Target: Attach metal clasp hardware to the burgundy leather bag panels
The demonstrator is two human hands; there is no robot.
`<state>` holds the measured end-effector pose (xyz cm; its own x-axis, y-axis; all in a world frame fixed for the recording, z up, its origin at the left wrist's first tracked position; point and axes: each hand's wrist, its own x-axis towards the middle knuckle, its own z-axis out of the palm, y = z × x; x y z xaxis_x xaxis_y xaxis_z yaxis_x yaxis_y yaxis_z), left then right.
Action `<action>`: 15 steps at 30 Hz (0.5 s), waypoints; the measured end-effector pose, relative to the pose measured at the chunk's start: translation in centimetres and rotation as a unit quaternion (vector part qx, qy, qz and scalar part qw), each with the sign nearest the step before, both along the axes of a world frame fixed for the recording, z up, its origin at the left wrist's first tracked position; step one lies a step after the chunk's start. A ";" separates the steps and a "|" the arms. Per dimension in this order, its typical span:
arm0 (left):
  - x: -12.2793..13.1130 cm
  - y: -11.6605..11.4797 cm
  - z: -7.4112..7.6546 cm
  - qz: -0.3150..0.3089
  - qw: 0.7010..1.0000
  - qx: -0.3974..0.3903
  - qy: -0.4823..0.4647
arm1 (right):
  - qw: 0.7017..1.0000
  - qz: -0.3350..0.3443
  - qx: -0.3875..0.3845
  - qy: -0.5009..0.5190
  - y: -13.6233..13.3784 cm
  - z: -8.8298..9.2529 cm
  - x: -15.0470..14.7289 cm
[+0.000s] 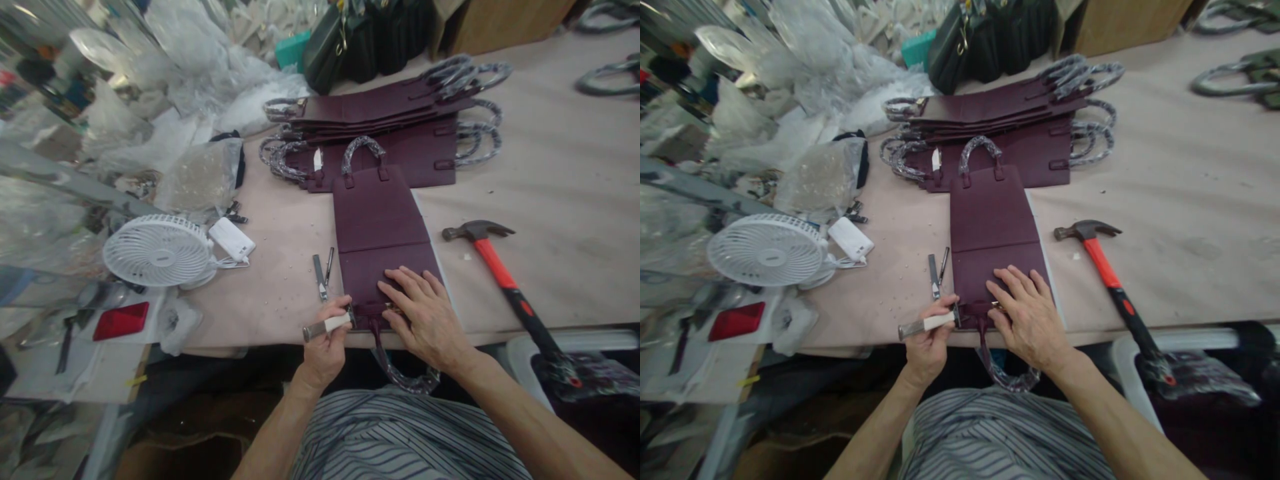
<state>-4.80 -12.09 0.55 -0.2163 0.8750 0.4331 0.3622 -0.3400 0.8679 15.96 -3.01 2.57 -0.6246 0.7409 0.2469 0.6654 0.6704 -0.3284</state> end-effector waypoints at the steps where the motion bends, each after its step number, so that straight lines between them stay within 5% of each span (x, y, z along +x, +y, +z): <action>1: 0.0 0.1 0.1 -0.006 1.000 0.003 0.007 | 1.000 0.000 0.000 0.000 0.0 0.0 0.0; 15: 0.2 0.4 0.1 0.019 0.999 0.008 0.031 | 1.000 -0.004 -0.003 -0.001 -0.1 0.1 0.0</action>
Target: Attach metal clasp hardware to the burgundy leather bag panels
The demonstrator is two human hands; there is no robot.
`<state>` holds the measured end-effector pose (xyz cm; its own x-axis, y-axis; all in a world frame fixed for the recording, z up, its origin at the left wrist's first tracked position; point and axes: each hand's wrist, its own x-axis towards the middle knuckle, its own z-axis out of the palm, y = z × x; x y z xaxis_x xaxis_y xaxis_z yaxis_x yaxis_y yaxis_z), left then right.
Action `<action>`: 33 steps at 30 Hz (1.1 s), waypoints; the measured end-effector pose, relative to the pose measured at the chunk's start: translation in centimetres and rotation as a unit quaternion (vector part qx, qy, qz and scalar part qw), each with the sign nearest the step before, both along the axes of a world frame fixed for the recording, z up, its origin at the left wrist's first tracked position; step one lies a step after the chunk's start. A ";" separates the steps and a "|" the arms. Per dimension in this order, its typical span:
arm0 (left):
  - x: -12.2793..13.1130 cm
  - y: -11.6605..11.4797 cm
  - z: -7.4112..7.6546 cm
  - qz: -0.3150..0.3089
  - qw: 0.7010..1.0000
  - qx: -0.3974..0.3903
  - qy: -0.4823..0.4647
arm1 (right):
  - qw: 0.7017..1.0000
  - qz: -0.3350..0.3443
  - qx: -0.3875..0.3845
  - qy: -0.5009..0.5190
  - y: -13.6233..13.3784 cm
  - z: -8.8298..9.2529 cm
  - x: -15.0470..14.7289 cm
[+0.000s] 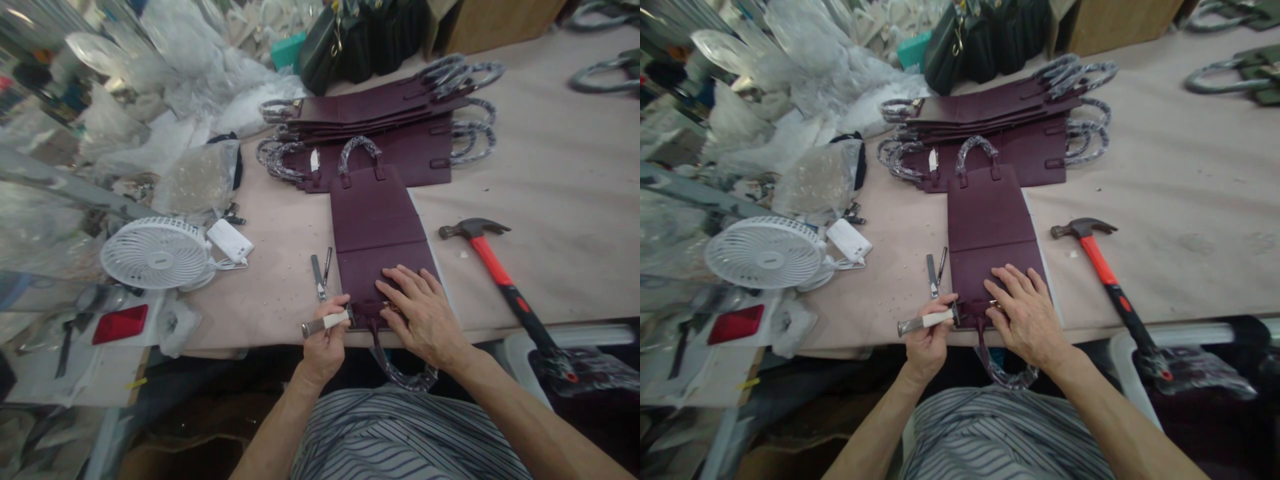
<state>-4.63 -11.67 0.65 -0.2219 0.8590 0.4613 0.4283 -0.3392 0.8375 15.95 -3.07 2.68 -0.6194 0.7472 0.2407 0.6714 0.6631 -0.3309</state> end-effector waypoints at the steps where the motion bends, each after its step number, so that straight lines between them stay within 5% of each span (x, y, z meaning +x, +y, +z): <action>1: 0.0 0.0 -0.1 -0.003 1.000 -0.001 -0.003 | 1.000 0.001 0.000 0.000 0.0 0.0 0.0; 33: 1.1 0.0 -0.5 0.030 0.996 0.050 0.065 | 1.000 0.001 0.009 0.007 0.1 -0.2 0.1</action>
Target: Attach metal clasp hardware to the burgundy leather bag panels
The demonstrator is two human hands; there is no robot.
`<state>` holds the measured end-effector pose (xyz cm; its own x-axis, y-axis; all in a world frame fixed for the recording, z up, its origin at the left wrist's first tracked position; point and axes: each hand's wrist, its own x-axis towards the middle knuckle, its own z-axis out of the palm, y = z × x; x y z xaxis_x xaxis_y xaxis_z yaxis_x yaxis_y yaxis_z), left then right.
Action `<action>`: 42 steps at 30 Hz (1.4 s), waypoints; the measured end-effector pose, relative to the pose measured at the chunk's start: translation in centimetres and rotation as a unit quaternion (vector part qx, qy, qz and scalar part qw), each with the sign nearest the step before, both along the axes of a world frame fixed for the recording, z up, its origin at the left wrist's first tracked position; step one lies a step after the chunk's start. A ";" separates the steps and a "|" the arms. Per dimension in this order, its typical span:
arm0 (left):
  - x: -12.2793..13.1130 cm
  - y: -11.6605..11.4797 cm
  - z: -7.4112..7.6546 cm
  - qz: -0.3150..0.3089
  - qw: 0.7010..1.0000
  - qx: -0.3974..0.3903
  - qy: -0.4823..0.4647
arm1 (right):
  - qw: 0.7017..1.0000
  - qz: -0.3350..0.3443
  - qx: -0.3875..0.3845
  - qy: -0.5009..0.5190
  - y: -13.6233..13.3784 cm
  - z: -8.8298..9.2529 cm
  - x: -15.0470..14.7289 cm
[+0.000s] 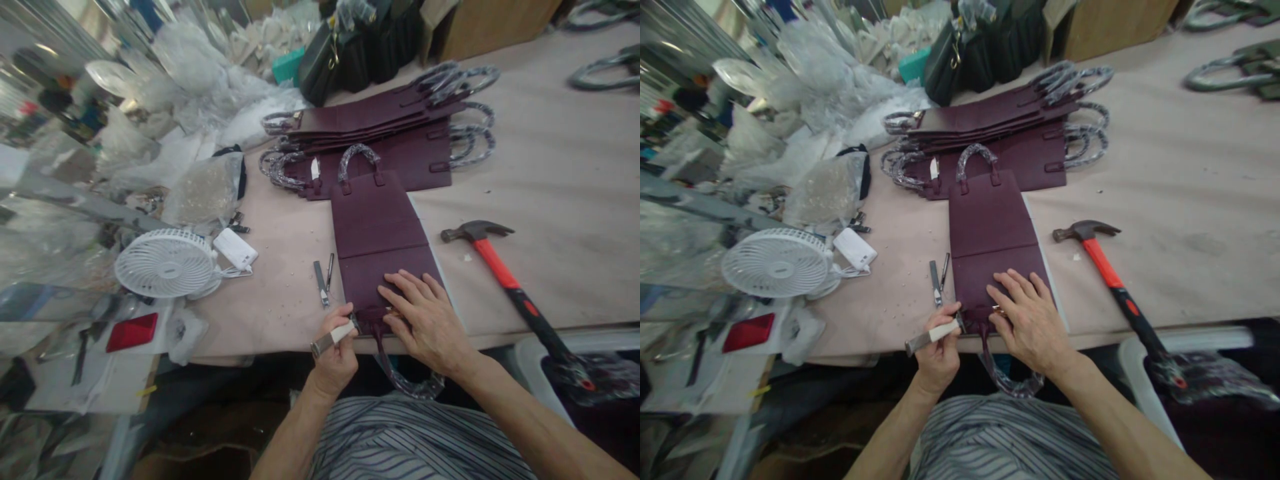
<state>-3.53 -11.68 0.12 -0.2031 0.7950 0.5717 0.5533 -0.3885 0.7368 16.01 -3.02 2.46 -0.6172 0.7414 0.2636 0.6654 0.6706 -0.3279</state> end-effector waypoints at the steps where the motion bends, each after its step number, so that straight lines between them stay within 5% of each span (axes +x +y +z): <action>1: 0.0 0.0 0.1 -0.003 1.000 -0.004 0.001 | 1.000 0.000 -0.001 0.001 0.0 0.0 0.0; 15: -0.4 0.7 0.3 -0.036 0.999 -0.017 0.020 | 1.000 -0.003 -0.006 0.003 0.0 -0.2 0.1; 26: -0.1 1.7 2.1 -0.051 0.994 -0.040 0.087 | 1.000 0.003 -0.006 0.006 0.0 -0.2 0.1; 33: -0.1 1.9 2.6 -0.073 0.990 -0.079 0.093 | 0.994 0.023 -0.023 0.109 0.3 0.3 1.1; 37: 0.0 2.0 2.6 -0.077 0.991 -0.079 0.071 | 0.980 -0.112 0.028 0.162 1.6 1.4 5.7; 42: 0.3 2.1 2.7 -0.076 0.990 -0.104 0.051 | 0.957 -0.288 0.036 -0.002 2.5 1.0 13.8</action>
